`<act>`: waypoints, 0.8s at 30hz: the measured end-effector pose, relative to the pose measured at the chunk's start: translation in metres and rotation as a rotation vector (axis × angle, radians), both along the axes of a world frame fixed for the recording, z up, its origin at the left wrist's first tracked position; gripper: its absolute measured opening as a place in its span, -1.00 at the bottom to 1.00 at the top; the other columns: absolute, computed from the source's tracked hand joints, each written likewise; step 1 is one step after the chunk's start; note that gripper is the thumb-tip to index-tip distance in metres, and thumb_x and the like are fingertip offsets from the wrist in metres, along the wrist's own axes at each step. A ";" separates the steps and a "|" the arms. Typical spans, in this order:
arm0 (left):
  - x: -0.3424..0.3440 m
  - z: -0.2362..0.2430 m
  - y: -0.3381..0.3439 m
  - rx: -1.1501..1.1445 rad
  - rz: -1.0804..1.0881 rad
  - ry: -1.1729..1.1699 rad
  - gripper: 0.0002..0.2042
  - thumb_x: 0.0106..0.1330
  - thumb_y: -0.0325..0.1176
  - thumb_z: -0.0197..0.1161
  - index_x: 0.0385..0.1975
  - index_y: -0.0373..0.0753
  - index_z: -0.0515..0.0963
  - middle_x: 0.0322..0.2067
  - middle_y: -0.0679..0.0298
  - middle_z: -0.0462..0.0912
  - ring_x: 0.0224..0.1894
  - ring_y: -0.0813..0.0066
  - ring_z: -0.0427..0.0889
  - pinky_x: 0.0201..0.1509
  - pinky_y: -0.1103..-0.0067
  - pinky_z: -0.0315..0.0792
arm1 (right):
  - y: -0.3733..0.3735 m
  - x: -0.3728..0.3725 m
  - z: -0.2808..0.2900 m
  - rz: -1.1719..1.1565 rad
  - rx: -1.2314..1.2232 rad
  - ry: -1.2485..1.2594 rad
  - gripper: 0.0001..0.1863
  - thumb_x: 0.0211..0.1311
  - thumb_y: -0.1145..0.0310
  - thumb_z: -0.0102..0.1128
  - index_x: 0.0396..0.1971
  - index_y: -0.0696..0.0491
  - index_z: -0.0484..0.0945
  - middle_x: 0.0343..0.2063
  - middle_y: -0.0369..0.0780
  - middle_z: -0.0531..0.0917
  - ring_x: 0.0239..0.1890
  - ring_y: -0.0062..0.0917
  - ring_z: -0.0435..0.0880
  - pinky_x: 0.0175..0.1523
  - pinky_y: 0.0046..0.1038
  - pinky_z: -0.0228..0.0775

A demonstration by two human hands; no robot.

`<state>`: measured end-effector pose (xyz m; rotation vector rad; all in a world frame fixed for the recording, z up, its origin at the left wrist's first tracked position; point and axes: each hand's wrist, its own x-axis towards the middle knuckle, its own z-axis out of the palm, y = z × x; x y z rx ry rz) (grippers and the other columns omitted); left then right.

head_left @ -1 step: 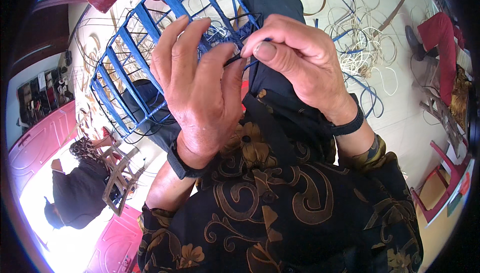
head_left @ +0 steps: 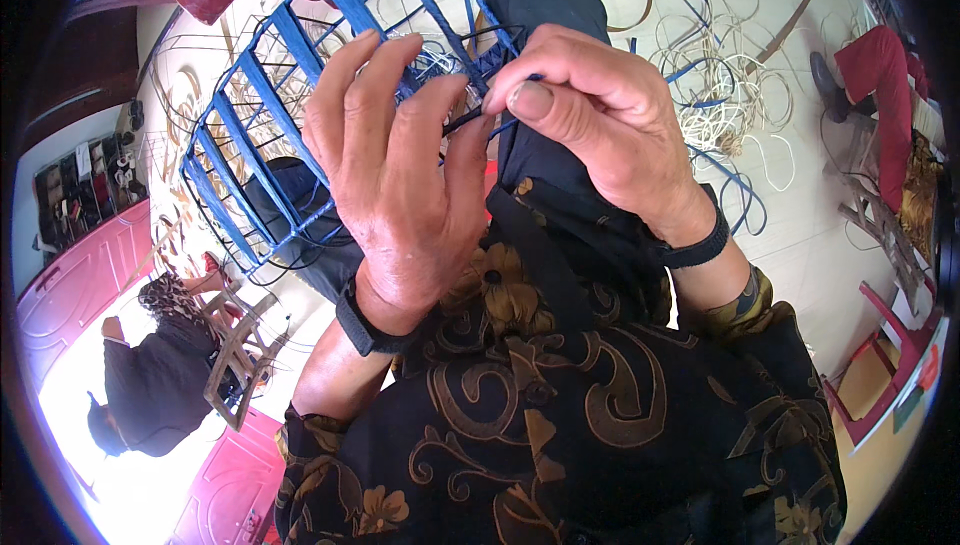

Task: The person weaves blue plastic strips through the wire frame of a basket, using shears to trim the ends of the strips.

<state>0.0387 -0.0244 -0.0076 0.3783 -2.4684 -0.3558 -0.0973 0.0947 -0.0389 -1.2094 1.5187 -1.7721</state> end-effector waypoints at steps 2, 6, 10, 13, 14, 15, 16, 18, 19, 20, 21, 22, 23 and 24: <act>-0.001 0.000 0.000 0.005 -0.004 0.000 -0.78 0.01 -0.58 0.40 -0.29 -0.28 0.65 -0.04 0.13 0.64 0.16 0.06 0.50 0.25 0.30 0.32 | -0.002 0.000 0.000 0.016 -0.014 -0.020 -0.80 0.34 0.31 0.27 -0.31 0.17 0.66 -0.39 -0.29 0.61 -0.36 -0.60 0.57 -0.24 -0.57 0.39; -0.004 -0.001 0.001 0.046 -0.013 0.039 -0.76 -0.10 -0.50 0.43 -0.37 -0.28 0.62 -0.05 0.14 0.60 0.14 0.06 0.47 0.20 0.25 0.22 | -0.001 0.004 -0.002 -0.022 -0.055 -0.078 -0.81 0.34 0.33 0.27 -0.31 0.18 0.66 -0.32 -0.27 0.61 -0.29 -0.59 0.57 -0.19 -0.58 0.40; 0.000 0.002 0.003 0.055 0.009 0.009 -0.80 -0.01 -0.56 0.43 -0.35 -0.28 0.64 -0.06 0.16 0.66 0.14 0.09 0.51 0.23 0.32 0.32 | 0.000 0.007 -0.004 -0.036 -0.073 -0.168 -0.81 0.33 0.35 0.28 -0.30 0.18 0.68 -0.28 -0.24 0.61 -0.22 -0.59 0.57 -0.13 -0.60 0.42; -0.001 0.001 0.002 0.050 0.004 0.023 -0.80 -0.02 -0.56 0.44 -0.36 -0.28 0.63 -0.07 0.16 0.67 0.12 0.09 0.52 0.23 0.32 0.32 | 0.001 0.008 -0.004 -0.032 -0.061 -0.229 -0.82 0.34 0.36 0.26 -0.30 0.18 0.69 -0.27 -0.24 0.61 -0.18 -0.59 0.57 -0.08 -0.58 0.42; -0.001 0.001 0.003 0.055 0.007 0.022 -0.80 -0.03 -0.56 0.44 -0.37 -0.28 0.63 -0.08 0.16 0.67 0.12 0.09 0.53 0.23 0.32 0.32 | 0.001 0.008 -0.004 -0.029 -0.063 -0.245 -0.82 0.34 0.36 0.26 -0.31 0.18 0.69 -0.26 -0.24 0.61 -0.17 -0.59 0.57 -0.07 -0.58 0.42; -0.001 0.001 0.003 0.057 0.010 0.024 -0.80 -0.03 -0.57 0.44 -0.37 -0.28 0.63 -0.08 0.16 0.67 0.12 0.09 0.53 0.22 0.32 0.32 | 0.002 0.009 -0.004 -0.032 -0.044 -0.239 -0.78 0.36 0.32 0.24 -0.31 0.19 0.68 -0.24 -0.21 0.60 -0.19 -0.58 0.54 -0.10 -0.58 0.38; -0.002 0.000 0.003 0.057 0.014 0.025 -0.80 -0.03 -0.57 0.44 -0.38 -0.28 0.63 -0.08 0.16 0.68 0.11 0.09 0.53 0.22 0.32 0.32 | 0.002 0.009 -0.004 -0.029 -0.043 -0.223 -0.74 0.38 0.27 0.21 -0.32 0.21 0.67 -0.22 -0.19 0.59 -0.21 -0.58 0.52 -0.12 -0.58 0.35; -0.003 -0.001 0.003 0.065 0.015 0.048 -0.80 -0.04 -0.57 0.44 -0.39 -0.28 0.63 -0.09 0.16 0.68 0.11 0.10 0.54 0.21 0.32 0.33 | 0.003 0.009 -0.003 -0.035 -0.040 -0.209 -0.73 0.38 0.27 0.21 -0.32 0.21 0.66 -0.21 -0.19 0.59 -0.22 -0.58 0.52 -0.12 -0.58 0.34; -0.003 -0.001 0.003 0.065 0.016 0.058 -0.80 -0.04 -0.57 0.44 -0.39 -0.28 0.63 -0.10 0.16 0.68 0.10 0.10 0.54 0.21 0.32 0.33 | 0.003 0.009 -0.003 -0.040 -0.039 -0.207 -0.77 0.36 0.31 0.23 -0.32 0.20 0.67 -0.23 -0.21 0.60 -0.20 -0.59 0.54 -0.08 -0.58 0.38; -0.003 -0.001 0.003 0.067 0.012 0.057 -0.80 -0.04 -0.57 0.44 -0.39 -0.28 0.63 -0.10 0.16 0.68 0.10 0.10 0.54 0.20 0.32 0.34 | 0.003 0.009 -0.003 -0.051 -0.038 -0.216 -0.80 0.34 0.35 0.25 -0.32 0.19 0.68 -0.25 -0.23 0.61 -0.18 -0.59 0.57 -0.05 -0.57 0.41; -0.003 -0.001 0.002 0.069 0.009 0.056 -0.80 -0.04 -0.57 0.44 -0.39 -0.28 0.63 -0.10 0.16 0.68 0.10 0.10 0.54 0.20 0.32 0.34 | 0.004 0.009 -0.003 -0.047 -0.043 -0.209 -0.81 0.34 0.35 0.25 -0.32 0.19 0.68 -0.25 -0.23 0.61 -0.18 -0.59 0.57 -0.05 -0.57 0.41; -0.002 -0.002 0.002 0.073 0.014 0.049 -0.80 -0.04 -0.57 0.44 -0.39 -0.28 0.62 -0.11 0.16 0.68 0.09 0.10 0.55 0.20 0.32 0.35 | 0.004 0.009 -0.003 -0.048 -0.048 -0.210 -0.81 0.34 0.35 0.25 -0.33 0.19 0.68 -0.25 -0.23 0.61 -0.18 -0.59 0.56 -0.05 -0.57 0.41; -0.004 -0.004 0.001 0.065 -0.008 0.074 -0.79 -0.07 -0.56 0.41 -0.39 -0.28 0.62 -0.11 0.17 0.66 0.08 0.10 0.54 0.18 0.31 0.31 | 0.004 0.009 -0.004 -0.046 -0.046 -0.214 -0.81 0.34 0.36 0.25 -0.33 0.19 0.68 -0.26 -0.23 0.61 -0.18 -0.59 0.56 -0.06 -0.57 0.40; -0.005 -0.006 0.000 0.060 -0.022 0.090 -0.78 -0.10 -0.54 0.39 -0.39 -0.27 0.61 -0.12 0.17 0.64 0.07 0.11 0.53 0.16 0.29 0.27 | 0.004 0.008 -0.004 -0.051 -0.051 -0.208 -0.81 0.33 0.36 0.25 -0.33 0.19 0.68 -0.26 -0.23 0.61 -0.19 -0.59 0.57 -0.07 -0.58 0.41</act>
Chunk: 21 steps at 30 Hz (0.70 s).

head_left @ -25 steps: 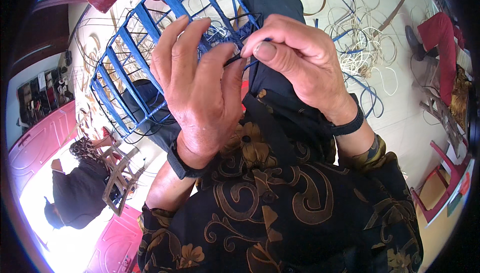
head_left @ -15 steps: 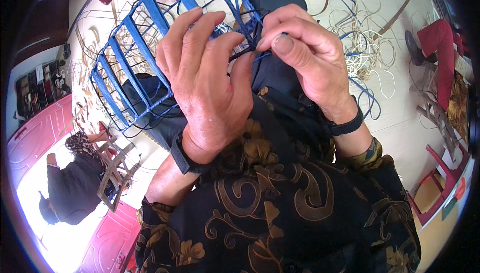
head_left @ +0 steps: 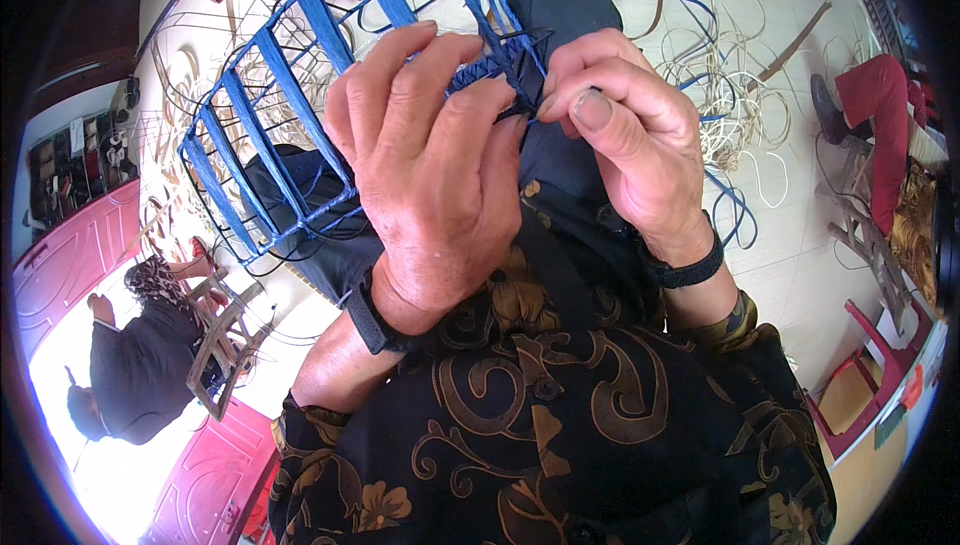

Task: The person weaves blue plastic strips through the wire frame of a basket, using shears to trim the ends of the strips.

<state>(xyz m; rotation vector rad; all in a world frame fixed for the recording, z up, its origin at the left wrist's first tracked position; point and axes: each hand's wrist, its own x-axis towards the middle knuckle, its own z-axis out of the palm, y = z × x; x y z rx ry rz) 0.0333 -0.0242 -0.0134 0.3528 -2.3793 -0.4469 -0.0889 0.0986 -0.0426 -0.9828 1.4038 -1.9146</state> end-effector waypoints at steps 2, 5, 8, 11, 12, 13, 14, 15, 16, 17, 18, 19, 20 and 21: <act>-0.001 -0.003 -0.001 -0.003 -0.017 0.016 -0.76 -0.13 -0.53 0.37 -0.39 -0.27 0.61 -0.13 0.18 0.62 0.05 0.12 0.53 0.14 0.27 0.24 | 0.000 0.000 0.000 -0.002 0.007 0.002 -0.82 0.32 0.37 0.26 -0.34 0.20 0.67 -0.26 -0.23 0.61 -0.21 -0.58 0.57 -0.09 -0.58 0.41; -0.003 -0.006 0.000 -0.001 -0.026 0.024 -0.77 -0.14 -0.53 0.36 -0.40 -0.28 0.60 -0.15 0.18 0.62 0.02 0.13 0.54 0.11 0.28 0.25 | 0.000 -0.002 0.004 0.009 0.001 0.076 -0.83 0.32 0.39 0.26 -0.34 0.21 0.66 -0.27 -0.22 0.61 -0.28 -0.59 0.58 -0.17 -0.58 0.43; -0.002 -0.004 0.002 0.002 -0.014 0.008 -0.79 -0.10 -0.55 0.35 -0.40 -0.29 0.60 -0.15 0.18 0.63 0.01 0.13 0.54 0.11 0.29 0.29 | -0.003 -0.003 0.012 0.042 0.027 0.124 -0.85 0.33 0.40 0.25 -0.32 0.21 0.64 -0.30 -0.21 0.62 -0.34 -0.59 0.60 -0.25 -0.59 0.43; 0.001 0.001 0.004 0.026 0.018 -0.047 -0.84 0.00 -0.57 0.35 -0.38 -0.31 0.61 -0.13 0.17 0.65 0.03 0.11 0.54 0.16 0.30 0.35 | -0.007 -0.011 0.024 0.166 0.145 0.182 -0.86 0.35 0.40 0.22 -0.35 0.17 0.60 -0.48 -0.24 0.62 -0.43 -0.57 0.62 -0.35 -0.55 0.42; 0.001 0.001 0.004 0.017 0.023 -0.053 -0.85 0.01 -0.56 0.35 -0.38 -0.32 0.61 -0.13 0.17 0.65 0.04 0.10 0.54 0.17 0.29 0.34 | -0.007 -0.013 0.028 0.225 0.190 0.168 -0.86 0.35 0.40 0.22 -0.37 0.16 0.59 -0.51 -0.24 0.61 -0.45 -0.56 0.62 -0.36 -0.54 0.42; 0.001 0.001 0.004 0.008 0.028 -0.058 -0.85 0.02 -0.55 0.34 -0.38 -0.32 0.61 -0.13 0.17 0.65 0.04 0.10 0.53 0.17 0.29 0.33 | -0.010 -0.015 0.029 0.252 0.187 0.191 -0.84 0.35 0.37 0.21 -0.40 0.14 0.56 -0.58 -0.25 0.58 -0.49 -0.54 0.62 -0.40 -0.48 0.42; 0.000 0.000 0.004 -0.004 0.035 -0.065 -0.86 0.03 -0.55 0.34 -0.38 -0.33 0.61 -0.13 0.17 0.65 0.04 0.10 0.53 0.18 0.29 0.32 | -0.013 -0.017 0.031 0.240 0.175 0.289 -0.83 0.36 0.36 0.21 -0.40 0.14 0.55 -0.58 -0.24 0.58 -0.49 -0.52 0.62 -0.40 -0.47 0.42; 0.000 0.000 0.005 -0.016 0.042 -0.072 -0.86 0.04 -0.54 0.34 -0.38 -0.33 0.61 -0.13 0.17 0.65 0.05 0.10 0.53 0.19 0.29 0.31 | -0.015 -0.019 0.031 0.228 0.143 0.383 -0.82 0.36 0.35 0.21 -0.40 0.14 0.55 -0.58 -0.24 0.58 -0.50 -0.50 0.62 -0.40 -0.46 0.42; 0.001 -0.001 0.005 -0.025 0.052 -0.080 -0.86 0.04 -0.53 0.34 -0.37 -0.34 0.61 -0.13 0.17 0.65 0.06 0.10 0.52 0.19 0.28 0.31 | -0.016 -0.020 0.032 0.225 0.130 0.463 -0.81 0.36 0.34 0.20 -0.41 0.13 0.55 -0.58 -0.23 0.58 -0.50 -0.48 0.62 -0.40 -0.45 0.42; 0.000 -0.002 0.005 -0.072 0.063 -0.084 -0.87 0.03 -0.53 0.36 -0.40 -0.33 0.63 -0.13 0.19 0.66 0.08 0.11 0.51 0.19 0.28 0.31 | -0.014 -0.021 0.032 0.232 0.205 0.449 -0.78 0.39 0.32 0.18 -0.42 0.14 0.54 -0.58 -0.25 0.56 -0.51 -0.53 0.58 -0.40 -0.46 0.40; 0.001 -0.003 0.005 -0.074 0.053 -0.079 -0.84 -0.04 -0.51 0.36 -0.43 -0.33 0.62 -0.14 0.19 0.65 0.06 0.12 0.52 0.17 0.26 0.30 | -0.013 -0.022 0.031 0.232 0.215 0.323 -0.75 0.41 0.29 0.15 -0.43 0.15 0.52 -0.59 -0.27 0.55 -0.52 -0.57 0.54 -0.39 -0.47 0.39; 0.000 -0.004 0.004 -0.081 0.044 -0.065 -0.82 -0.11 -0.49 0.37 -0.45 -0.32 0.62 -0.16 0.18 0.64 0.04 0.12 0.52 0.15 0.24 0.28 | -0.011 -0.023 0.030 0.237 0.235 0.200 -0.74 0.42 0.28 0.14 -0.43 0.15 0.52 -0.59 -0.29 0.55 -0.52 -0.61 0.51 -0.38 -0.49 0.38; -0.001 -0.006 0.004 -0.083 0.033 -0.048 -0.79 -0.18 -0.48 0.37 -0.47 -0.32 0.61 -0.17 0.18 0.63 0.03 0.13 0.52 0.13 0.22 0.26 | -0.008 -0.024 0.028 0.248 0.248 0.068 -0.72 0.43 0.27 0.12 -0.43 0.15 0.51 -0.59 -0.31 0.54 -0.51 -0.64 0.49 -0.37 -0.50 0.38; 0.001 -0.005 0.005 -0.074 0.019 -0.074 -0.79 -0.20 -0.46 0.39 -0.49 -0.32 0.61 -0.17 0.19 0.63 0.05 0.13 0.51 0.14 0.20 0.26 | -0.009 -0.025 0.025 0.276 0.231 -0.092 -0.72 0.45 0.26 0.11 -0.41 0.15 0.52 -0.55 -0.35 0.55 -0.46 -0.74 0.44 -0.35 -0.60 0.33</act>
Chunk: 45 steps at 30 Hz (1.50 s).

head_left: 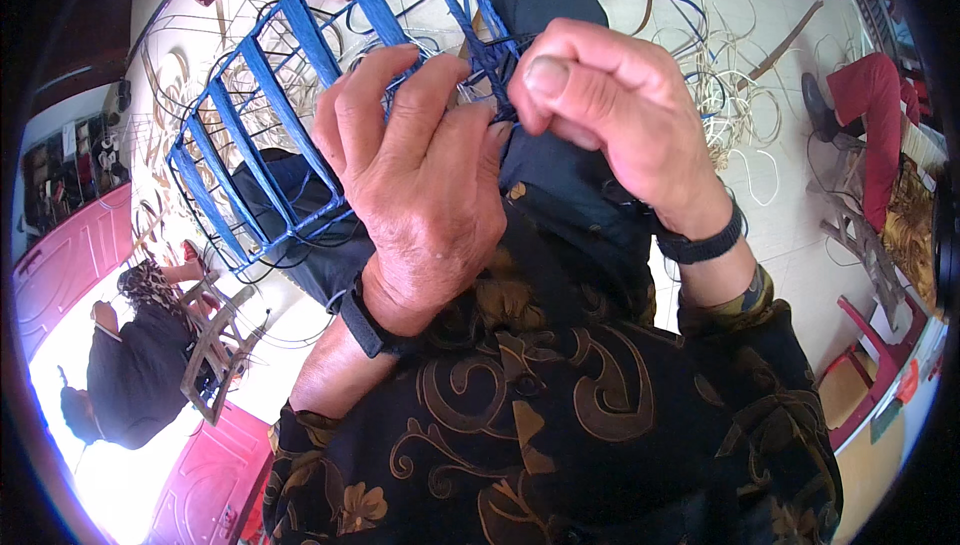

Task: The person weaves blue plastic strips through the wire frame of a basket, using shears to trim the ends of the strips.

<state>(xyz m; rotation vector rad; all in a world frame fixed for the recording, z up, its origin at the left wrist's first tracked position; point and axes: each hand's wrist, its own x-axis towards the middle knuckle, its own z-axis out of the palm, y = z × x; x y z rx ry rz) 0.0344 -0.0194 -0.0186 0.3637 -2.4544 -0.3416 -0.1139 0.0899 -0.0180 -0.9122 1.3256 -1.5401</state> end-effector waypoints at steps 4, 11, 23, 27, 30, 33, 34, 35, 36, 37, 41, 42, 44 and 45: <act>0.000 0.000 -0.001 -0.017 -0.018 -0.017 -0.79 -0.20 -0.46 0.39 -0.49 -0.33 0.61 -0.18 0.19 0.63 0.03 0.13 0.51 0.15 0.17 0.25 | 0.001 0.000 -0.015 -0.021 -0.020 -0.340 -0.73 0.42 0.21 0.11 -0.35 0.12 0.55 -0.46 -0.32 0.58 -0.50 -0.82 0.36 -0.43 -0.74 0.12; 0.003 0.003 0.001 -0.015 -0.011 -0.014 -0.90 -0.06 -0.51 0.38 -0.50 -0.28 0.64 -0.20 0.27 0.67 0.04 0.19 0.52 0.16 0.30 0.29 | -0.002 0.001 -0.038 -0.035 -0.090 -0.407 -0.70 0.41 0.18 0.09 -0.39 0.12 0.52 -0.46 -0.28 0.59 -0.57 -0.84 0.25 -0.48 -0.71 -0.01; 0.000 0.006 0.001 -0.035 0.034 0.038 -0.86 -0.07 -0.45 0.42 -0.49 -0.29 0.64 -0.26 0.23 0.65 0.00 0.19 0.54 0.15 0.26 0.30 | -0.004 0.003 -0.008 0.009 -0.102 -0.231 -0.72 0.45 0.22 0.12 -0.39 0.11 0.56 -0.47 -0.29 0.62 -0.51 -0.72 0.41 -0.37 -0.62 0.28; 0.000 0.003 0.000 -0.023 0.030 0.038 -0.84 -0.05 -0.48 0.40 -0.44 -0.30 0.64 -0.25 0.22 0.64 -0.01 0.16 0.54 0.15 0.26 0.30 | -0.018 0.006 0.005 0.091 -0.078 0.152 -0.69 0.44 0.15 0.14 -0.41 0.07 0.53 -0.57 -0.33 0.58 -0.58 -0.64 0.46 -0.45 -0.56 0.28; -0.001 -0.001 -0.003 -0.027 0.037 0.082 -0.86 -0.08 -0.47 0.37 -0.48 -0.31 0.63 -0.24 0.21 0.63 0.00 0.15 0.53 0.18 0.16 0.25 | -0.019 0.016 0.013 -0.006 -0.124 0.660 -0.79 0.35 0.28 0.20 -0.43 0.07 0.48 -0.60 -0.09 0.51 -0.53 -0.18 0.56 -0.45 -0.32 0.37; -0.003 -0.002 -0.004 -0.035 0.067 0.132 -0.88 -0.08 -0.47 0.35 -0.51 -0.30 0.63 -0.23 0.22 0.63 0.02 0.15 0.53 0.20 0.11 0.22 | -0.016 0.025 0.017 -0.044 -0.135 0.790 -0.79 0.33 0.30 0.21 -0.43 0.09 0.46 -0.58 -0.08 0.54 -0.52 -0.15 0.58 -0.45 -0.29 0.37; -0.003 -0.002 -0.004 -0.040 0.068 0.155 -0.89 -0.08 -0.47 0.34 -0.51 -0.30 0.63 -0.22 0.22 0.63 0.02 0.15 0.53 0.20 0.11 0.23 | -0.015 0.027 0.017 -0.058 -0.153 0.827 -0.79 0.31 0.32 0.23 -0.43 0.10 0.45 -0.57 -0.08 0.55 -0.51 -0.15 0.59 -0.45 -0.28 0.38; -0.002 -0.001 -0.004 -0.039 0.077 0.131 -0.89 -0.08 -0.46 0.35 -0.52 -0.30 0.63 -0.22 0.23 0.63 0.02 0.16 0.53 0.20 0.12 0.22 | -0.015 0.026 0.016 -0.061 -0.154 0.788 -0.78 0.31 0.32 0.22 -0.44 0.11 0.45 -0.57 -0.08 0.55 -0.51 -0.15 0.58 -0.45 -0.29 0.38; -0.002 0.001 -0.004 -0.041 0.074 0.117 -0.89 -0.07 -0.46 0.35 -0.52 -0.29 0.63 -0.22 0.23 0.63 0.03 0.17 0.53 0.20 0.12 0.22 | -0.013 0.024 0.014 -0.065 -0.155 0.750 -0.77 0.32 0.31 0.22 -0.44 0.11 0.44 -0.56 -0.09 0.55 -0.50 -0.14 0.58 -0.45 -0.30 0.38; 0.000 0.002 -0.004 -0.046 0.062 0.116 -0.89 -0.07 -0.45 0.36 -0.52 -0.29 0.63 -0.22 0.24 0.63 0.03 0.17 0.53 0.20 0.13 0.22 | -0.012 0.022 0.012 -0.058 -0.149 0.700 -0.77 0.32 0.31 0.22 -0.45 0.12 0.43 -0.56 -0.09 0.56 -0.50 -0.13 0.57 -0.44 -0.30 0.38; 0.000 0.006 -0.001 -0.001 0.046 -0.007 -0.86 -0.06 -0.43 0.46 -0.51 -0.26 0.65 -0.23 0.28 0.65 0.01 0.19 0.53 0.15 0.30 0.30 | -0.008 0.007 -0.008 -0.049 -0.169 0.272 -0.75 0.41 0.27 0.19 -0.38 0.15 0.47 -0.62 -0.26 0.45 -0.53 -0.60 0.46 -0.37 -0.49 0.36; -0.001 0.006 0.000 -0.009 0.059 -0.011 -0.83 -0.11 -0.41 0.50 -0.53 -0.26 0.65 -0.24 0.29 0.65 0.00 0.20 0.53 0.14 0.30 0.29 | -0.004 0.004 -0.012 -0.012 -0.135 0.175 -0.72 0.45 0.23 0.16 -0.35 0.15 0.49 -0.57 -0.35 0.42 -0.43 -0.74 0.35 -0.30 -0.58 0.32; -0.003 0.006 0.001 -0.012 0.046 -0.010 -0.84 -0.10 -0.42 0.49 -0.54 -0.26 0.65 -0.24 0.29 0.65 0.00 0.21 0.53 0.14 0.31 0.29 | 0.000 0.002 -0.020 0.013 -0.133 0.018 -0.69 0.47 0.20 0.13 -0.36 0.15 0.48 -0.54 -0.38 0.42 -0.41 -0.76 0.34 -0.28 -0.61 0.29; -0.003 0.006 0.001 0.010 0.041 -0.005 -0.84 -0.10 -0.42 0.49 -0.54 -0.25 0.65 -0.24 0.29 0.65 0.00 0.21 0.53 0.14 0.31 0.29 | 0.002 0.002 -0.023 0.032 -0.138 -0.072 -0.68 0.48 0.18 0.12 -0.37 0.15 0.47 -0.53 -0.40 0.42 -0.40 -0.77 0.33 -0.26 -0.63 0.27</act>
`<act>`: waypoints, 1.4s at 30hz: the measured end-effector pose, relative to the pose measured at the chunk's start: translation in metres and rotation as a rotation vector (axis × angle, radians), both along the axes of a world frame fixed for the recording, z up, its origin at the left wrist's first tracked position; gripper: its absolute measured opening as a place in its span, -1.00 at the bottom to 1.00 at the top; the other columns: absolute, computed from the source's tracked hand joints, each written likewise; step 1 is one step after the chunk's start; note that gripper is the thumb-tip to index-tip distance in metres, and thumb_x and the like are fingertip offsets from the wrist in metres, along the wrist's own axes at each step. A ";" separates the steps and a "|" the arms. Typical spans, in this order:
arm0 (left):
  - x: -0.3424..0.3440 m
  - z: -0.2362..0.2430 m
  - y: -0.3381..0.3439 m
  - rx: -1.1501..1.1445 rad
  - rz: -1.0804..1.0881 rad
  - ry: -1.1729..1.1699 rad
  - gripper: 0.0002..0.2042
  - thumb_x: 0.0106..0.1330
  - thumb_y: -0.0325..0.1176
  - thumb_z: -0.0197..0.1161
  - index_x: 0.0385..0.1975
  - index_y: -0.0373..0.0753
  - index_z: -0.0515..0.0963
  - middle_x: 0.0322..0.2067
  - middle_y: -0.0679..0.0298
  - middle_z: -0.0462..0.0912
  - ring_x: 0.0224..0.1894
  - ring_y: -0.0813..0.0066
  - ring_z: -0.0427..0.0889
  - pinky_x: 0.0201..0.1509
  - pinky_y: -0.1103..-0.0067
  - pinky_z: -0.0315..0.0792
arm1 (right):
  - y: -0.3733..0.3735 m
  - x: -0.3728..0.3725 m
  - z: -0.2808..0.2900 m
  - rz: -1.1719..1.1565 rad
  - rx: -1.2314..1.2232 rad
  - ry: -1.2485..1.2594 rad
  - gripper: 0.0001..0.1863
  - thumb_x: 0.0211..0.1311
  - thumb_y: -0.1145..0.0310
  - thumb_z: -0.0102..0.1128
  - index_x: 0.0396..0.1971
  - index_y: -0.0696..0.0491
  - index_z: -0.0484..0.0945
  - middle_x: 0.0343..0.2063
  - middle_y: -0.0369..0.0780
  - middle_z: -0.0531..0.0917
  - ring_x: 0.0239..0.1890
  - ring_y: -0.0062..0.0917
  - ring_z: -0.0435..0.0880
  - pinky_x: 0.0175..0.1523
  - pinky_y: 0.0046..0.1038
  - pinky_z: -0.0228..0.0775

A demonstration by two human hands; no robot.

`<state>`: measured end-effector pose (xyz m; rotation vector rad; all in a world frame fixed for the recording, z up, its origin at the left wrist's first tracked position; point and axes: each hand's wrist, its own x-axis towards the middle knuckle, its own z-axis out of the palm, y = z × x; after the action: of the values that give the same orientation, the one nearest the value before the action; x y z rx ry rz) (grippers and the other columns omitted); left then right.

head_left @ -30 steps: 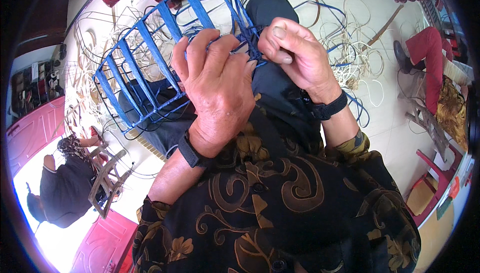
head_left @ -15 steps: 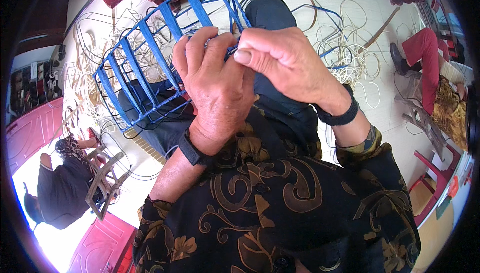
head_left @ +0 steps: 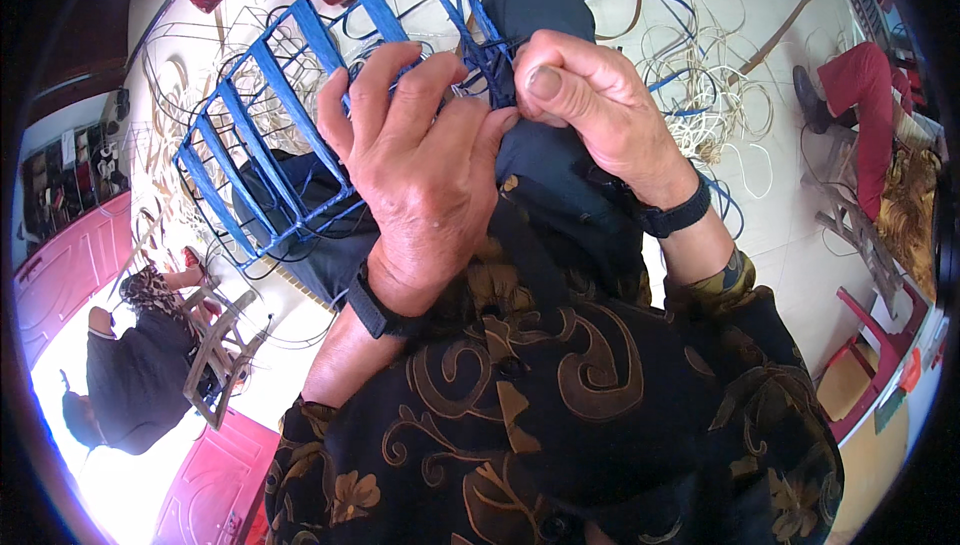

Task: The person weaves blue plastic strips through the wire frame of a basket, using shears to trim the ends of the strips.

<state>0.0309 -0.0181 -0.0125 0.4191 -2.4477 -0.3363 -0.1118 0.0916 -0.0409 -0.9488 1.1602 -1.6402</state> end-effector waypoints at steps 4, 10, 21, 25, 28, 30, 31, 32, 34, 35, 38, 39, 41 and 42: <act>0.000 0.003 -0.001 -0.036 0.021 -0.036 -0.86 -0.05 -0.38 0.48 -0.54 -0.26 0.65 -0.24 0.28 0.65 0.05 0.17 0.53 0.20 0.25 0.25 | -0.002 0.002 -0.008 0.014 -0.028 -0.175 -0.66 0.49 0.12 0.09 -0.37 0.11 0.49 -0.51 -0.41 0.38 -0.41 -0.73 0.32 -0.22 -0.61 0.25; 0.023 0.003 -0.001 -0.052 -0.045 0.072 -0.79 0.00 -0.42 0.44 -0.35 -0.26 0.66 -0.12 0.16 0.66 0.10 0.11 0.53 0.30 0.14 0.19 | 0.012 0.007 -0.011 -0.180 -0.094 -0.140 -0.65 0.45 0.15 0.12 -0.22 0.16 0.64 -0.21 -0.20 0.68 -0.16 -0.59 0.56 0.07 -0.51 0.38; 0.071 0.001 0.008 0.322 -0.301 0.137 -0.76 -0.01 -0.69 0.36 -0.29 -0.39 0.61 -0.39 0.10 0.61 -0.30 0.12 0.62 -0.24 0.39 0.51 | 0.022 0.017 0.004 -0.266 0.168 0.478 -0.51 -0.01 0.57 0.43 0.02 0.15 0.61 -0.07 -0.21 0.68 -0.02 -0.56 0.60 0.14 -0.48 0.39; 0.065 -0.010 0.010 0.438 -0.303 0.127 -0.80 0.04 -0.70 0.34 -0.31 -0.38 0.61 -0.43 0.09 0.59 -0.36 0.13 0.62 -0.28 0.41 0.49 | 0.005 0.032 0.008 -0.538 0.044 0.970 -0.78 0.00 0.44 0.49 -0.30 0.08 0.72 -0.47 -0.27 0.70 -0.41 -0.49 0.60 -0.11 -0.50 0.38; 0.065 -0.012 0.009 0.434 -0.313 0.109 -0.82 0.10 -0.70 0.30 -0.29 -0.39 0.60 -0.41 0.09 0.61 -0.32 0.16 0.63 -0.23 0.44 0.50 | -0.002 0.038 0.010 -0.632 0.024 1.071 -0.83 -0.01 0.35 0.47 -0.41 0.04 0.68 -0.52 -0.28 0.67 -0.43 -0.40 0.59 -0.14 -0.39 0.30; 0.065 -0.013 0.009 0.425 -0.318 0.121 -0.82 0.10 -0.70 0.30 -0.28 -0.39 0.60 -0.41 0.09 0.60 -0.32 0.17 0.63 -0.23 0.44 0.50 | -0.002 0.041 0.012 -0.634 0.043 1.120 -0.81 -0.01 0.42 0.50 -0.37 0.09 0.70 -0.53 -0.25 0.65 -0.47 -0.44 0.55 -0.17 -0.47 0.35; 0.064 -0.015 0.008 0.416 -0.318 0.145 -0.80 0.07 -0.70 0.32 -0.29 -0.38 0.60 -0.43 0.09 0.59 -0.34 0.15 0.62 -0.25 0.42 0.49 | -0.003 0.043 0.011 -0.640 0.038 1.125 -0.82 -0.01 0.43 0.50 -0.38 0.09 0.70 -0.53 -0.25 0.65 -0.48 -0.44 0.55 -0.17 -0.47 0.35; 0.062 -0.016 0.008 0.406 -0.319 0.169 -0.79 0.03 -0.70 0.33 -0.30 -0.38 0.60 -0.44 0.10 0.58 -0.36 0.13 0.61 -0.28 0.41 0.49 | -0.003 0.043 0.011 -0.648 0.024 1.127 -0.82 -0.02 0.43 0.50 -0.39 0.09 0.70 -0.53 -0.25 0.65 -0.48 -0.44 0.55 -0.17 -0.47 0.35; 0.060 -0.017 0.006 0.396 -0.324 0.177 -0.78 0.01 -0.70 0.34 -0.30 -0.38 0.60 -0.43 0.10 0.58 -0.35 0.13 0.61 -0.28 0.41 0.49 | -0.003 0.044 0.009 -0.653 0.012 1.119 -0.82 -0.01 0.44 0.50 -0.37 0.09 0.71 -0.52 -0.25 0.67 -0.47 -0.45 0.55 -0.18 -0.47 0.35; 0.058 -0.017 0.005 0.391 -0.327 0.178 -0.77 0.00 -0.70 0.34 -0.30 -0.39 0.59 -0.43 0.10 0.57 -0.34 0.13 0.61 -0.27 0.41 0.50 | -0.002 0.044 0.009 -0.657 0.003 1.110 -0.82 -0.01 0.45 0.50 -0.36 0.09 0.71 -0.51 -0.25 0.67 -0.47 -0.46 0.55 -0.19 -0.46 0.35; 0.054 -0.014 0.002 0.222 -0.332 0.248 -0.73 -0.08 -0.70 0.33 -0.31 -0.40 0.59 -0.41 0.11 0.57 -0.32 0.13 0.61 -0.27 0.41 0.51 | 0.001 0.042 0.009 -0.626 0.060 0.995 -0.85 0.02 0.40 0.45 -0.37 0.02 0.71 -0.46 -0.29 0.71 -0.42 -0.43 0.61 -0.16 -0.42 0.33; 0.052 -0.012 0.002 0.155 -0.332 0.277 -0.69 -0.16 -0.70 0.31 -0.31 -0.40 0.59 -0.38 0.13 0.57 -0.30 0.12 0.61 -0.28 0.40 0.53 | 0.004 0.042 0.010 -0.634 0.058 0.967 -0.80 0.03 0.45 0.44 -0.28 0.04 0.73 -0.39 -0.26 0.74 -0.38 -0.46 0.65 -0.16 -0.45 0.41; 0.046 -0.008 0.003 0.058 -0.274 0.304 -0.69 -0.16 -0.67 0.31 -0.31 -0.39 0.60 -0.37 0.14 0.57 -0.27 0.14 0.61 -0.26 0.40 0.52 | 0.008 0.041 0.012 -0.633 0.000 0.875 -0.79 0.04 0.50 0.43 -0.25 0.05 0.73 -0.35 -0.22 0.73 -0.35 -0.46 0.66 -0.16 -0.48 0.46; 0.044 -0.006 0.003 0.006 -0.246 0.309 -0.69 -0.16 -0.66 0.30 -0.31 -0.38 0.60 -0.36 0.15 0.57 -0.26 0.14 0.61 -0.26 0.40 0.52 | 0.010 0.042 0.012 -0.646 -0.035 0.828 -0.78 0.05 0.53 0.43 -0.24 0.06 0.73 -0.33 -0.21 0.73 -0.34 -0.46 0.67 -0.15 -0.50 0.48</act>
<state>0.0750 -0.0151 -0.0182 0.0595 -2.1954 -0.4747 -0.0699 0.1012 -0.0287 -1.4412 2.1743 -1.7899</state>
